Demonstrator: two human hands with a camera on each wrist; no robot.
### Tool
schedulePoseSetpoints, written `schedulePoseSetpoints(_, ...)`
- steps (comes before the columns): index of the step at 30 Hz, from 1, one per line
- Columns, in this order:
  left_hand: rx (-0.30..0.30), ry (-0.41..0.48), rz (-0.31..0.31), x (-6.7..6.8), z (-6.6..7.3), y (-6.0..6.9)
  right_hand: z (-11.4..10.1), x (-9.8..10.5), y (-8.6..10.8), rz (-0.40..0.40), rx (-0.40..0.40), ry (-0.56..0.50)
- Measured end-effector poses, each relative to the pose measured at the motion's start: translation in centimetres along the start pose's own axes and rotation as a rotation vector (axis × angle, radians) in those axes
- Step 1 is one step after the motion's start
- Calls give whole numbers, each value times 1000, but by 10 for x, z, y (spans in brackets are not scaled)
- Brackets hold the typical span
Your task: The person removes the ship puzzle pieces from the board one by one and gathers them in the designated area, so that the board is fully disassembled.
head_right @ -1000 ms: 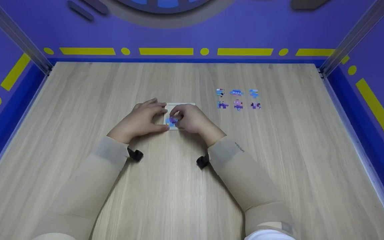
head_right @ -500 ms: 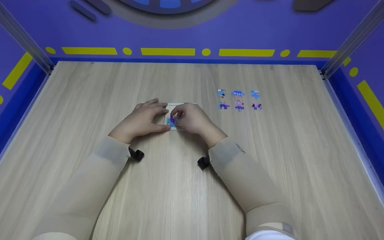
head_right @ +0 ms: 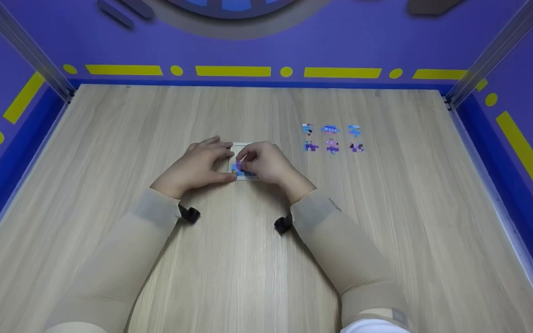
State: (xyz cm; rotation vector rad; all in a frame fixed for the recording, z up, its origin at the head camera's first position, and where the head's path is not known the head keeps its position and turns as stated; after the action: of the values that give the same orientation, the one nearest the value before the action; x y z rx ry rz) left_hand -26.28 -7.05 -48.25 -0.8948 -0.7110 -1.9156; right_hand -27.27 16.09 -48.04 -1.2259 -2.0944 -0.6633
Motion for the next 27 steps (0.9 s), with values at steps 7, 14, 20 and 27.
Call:
schedulePoseSetpoints(7,1,-6,-1,0,0,0,0,1,1,3,-42,-63)
schedulePoseSetpoints(14,10,-9,-1,-1,1,0,1,7,1,-4,-92,-191)
schedulePoseSetpoints(20,17,2,12,1,2,0,3,23,6,-22,-129,-300)
schedulePoseSetpoints(27,18,-6,6,-1,1,0,7,49,17,34,-179,-357)
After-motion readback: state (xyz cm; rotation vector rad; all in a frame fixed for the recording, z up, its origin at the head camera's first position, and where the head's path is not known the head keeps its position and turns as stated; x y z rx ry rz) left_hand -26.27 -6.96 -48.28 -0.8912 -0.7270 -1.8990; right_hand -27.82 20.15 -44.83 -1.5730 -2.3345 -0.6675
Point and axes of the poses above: each hand's wrist, its own y-axis away from the middle knuckle, its own x-axis out of the back of the hand, z = x × y, the point moved 1 cm from there along -y, towards the middle knuckle, and after that the axes turned 10 degrees about y, right-handed, at the moved point
